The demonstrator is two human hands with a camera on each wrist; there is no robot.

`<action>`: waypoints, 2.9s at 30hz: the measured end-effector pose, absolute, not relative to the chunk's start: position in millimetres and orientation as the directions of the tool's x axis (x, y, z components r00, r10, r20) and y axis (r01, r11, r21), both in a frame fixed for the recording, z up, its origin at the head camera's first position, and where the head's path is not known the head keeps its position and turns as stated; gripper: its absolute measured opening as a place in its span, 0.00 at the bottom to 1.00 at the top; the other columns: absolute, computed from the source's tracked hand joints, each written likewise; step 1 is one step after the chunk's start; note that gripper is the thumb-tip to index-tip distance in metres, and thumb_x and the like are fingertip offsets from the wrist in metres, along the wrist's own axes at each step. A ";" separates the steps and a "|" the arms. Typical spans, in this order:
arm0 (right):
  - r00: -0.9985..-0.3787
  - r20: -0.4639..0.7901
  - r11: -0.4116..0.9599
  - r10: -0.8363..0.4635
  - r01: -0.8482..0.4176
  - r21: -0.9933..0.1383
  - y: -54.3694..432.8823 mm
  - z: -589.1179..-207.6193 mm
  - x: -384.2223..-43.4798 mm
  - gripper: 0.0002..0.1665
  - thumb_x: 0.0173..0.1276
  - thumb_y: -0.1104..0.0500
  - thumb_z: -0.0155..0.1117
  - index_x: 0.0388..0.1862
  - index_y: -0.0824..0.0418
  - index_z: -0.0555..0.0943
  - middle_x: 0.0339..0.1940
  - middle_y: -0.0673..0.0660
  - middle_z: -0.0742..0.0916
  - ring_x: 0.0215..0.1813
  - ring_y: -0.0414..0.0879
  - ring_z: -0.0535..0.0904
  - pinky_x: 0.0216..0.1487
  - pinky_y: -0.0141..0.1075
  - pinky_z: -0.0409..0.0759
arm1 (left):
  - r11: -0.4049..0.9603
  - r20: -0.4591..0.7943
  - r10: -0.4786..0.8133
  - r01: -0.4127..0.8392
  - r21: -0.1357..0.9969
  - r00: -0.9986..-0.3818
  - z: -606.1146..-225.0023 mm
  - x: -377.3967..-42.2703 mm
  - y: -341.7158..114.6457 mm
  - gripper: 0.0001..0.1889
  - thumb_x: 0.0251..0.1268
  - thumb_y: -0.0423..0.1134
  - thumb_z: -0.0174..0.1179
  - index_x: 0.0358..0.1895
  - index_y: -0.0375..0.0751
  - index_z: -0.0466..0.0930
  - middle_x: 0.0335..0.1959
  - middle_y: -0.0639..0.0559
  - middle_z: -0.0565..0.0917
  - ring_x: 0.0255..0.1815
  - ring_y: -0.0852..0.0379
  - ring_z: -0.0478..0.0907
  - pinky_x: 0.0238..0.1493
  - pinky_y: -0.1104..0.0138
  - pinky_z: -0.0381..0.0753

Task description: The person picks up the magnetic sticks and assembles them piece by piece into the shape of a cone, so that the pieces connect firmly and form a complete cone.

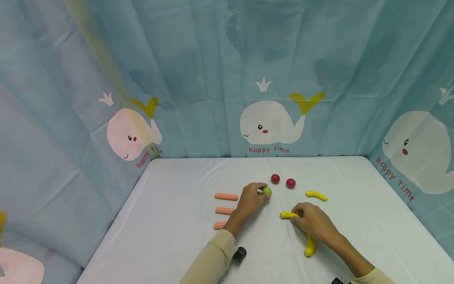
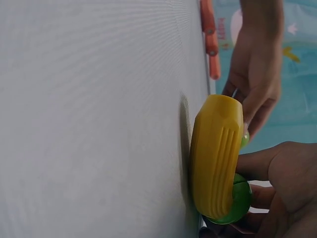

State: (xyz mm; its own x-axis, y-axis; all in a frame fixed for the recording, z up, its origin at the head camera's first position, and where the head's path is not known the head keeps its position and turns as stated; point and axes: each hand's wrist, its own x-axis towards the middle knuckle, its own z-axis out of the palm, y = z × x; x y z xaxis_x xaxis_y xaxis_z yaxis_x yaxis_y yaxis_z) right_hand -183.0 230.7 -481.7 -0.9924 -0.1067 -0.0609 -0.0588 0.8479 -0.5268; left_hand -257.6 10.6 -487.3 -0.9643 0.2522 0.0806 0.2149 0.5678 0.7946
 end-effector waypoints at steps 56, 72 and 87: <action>-0.991 -0.017 0.798 -0.133 -0.097 -0.594 229.1 -476.6 -183.6 0.10 0.68 0.60 0.76 0.44 0.62 0.87 0.31 0.50 0.84 0.34 0.43 0.76 0.33 0.32 0.78 | 0.591 0.044 0.437 0.323 0.739 -0.899 -479.8 -207.0 10.9 0.19 0.65 0.36 0.76 0.58 0.39 0.89 0.43 0.55 0.84 0.40 0.69 0.81 0.42 0.77 0.81; -0.986 -0.094 0.789 -0.141 -0.055 -0.612 230.8 -477.9 -184.4 0.12 0.69 0.58 0.75 0.46 0.63 0.86 0.29 0.52 0.86 0.29 0.44 0.78 0.29 0.35 0.78 | 0.670 0.025 0.408 0.318 0.670 -0.912 -476.9 -197.9 12.7 0.20 0.67 0.43 0.75 0.61 0.46 0.88 0.49 0.54 0.84 0.42 0.66 0.78 0.45 0.75 0.80; -0.980 -0.128 0.767 -0.156 -0.039 -0.640 226.9 -473.7 -176.4 0.27 0.68 0.58 0.71 0.61 0.71 0.79 0.22 0.51 0.85 0.25 0.44 0.78 0.27 0.36 0.77 | 0.707 -0.056 0.530 0.404 0.581 -0.846 -457.8 -165.4 28.9 0.24 0.65 0.54 0.76 0.60 0.49 0.88 0.46 0.62 0.87 0.44 0.71 0.79 0.44 0.73 0.81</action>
State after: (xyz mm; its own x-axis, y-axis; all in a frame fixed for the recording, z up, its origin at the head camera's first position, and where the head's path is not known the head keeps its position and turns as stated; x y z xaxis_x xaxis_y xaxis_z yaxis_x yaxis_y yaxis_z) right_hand -176.4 226.9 -473.7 -0.9795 -0.1557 -0.1276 -0.0385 0.7673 -0.6401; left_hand -165.4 28.9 -457.8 -0.8464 0.5296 -0.0560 0.4036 0.7065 0.5813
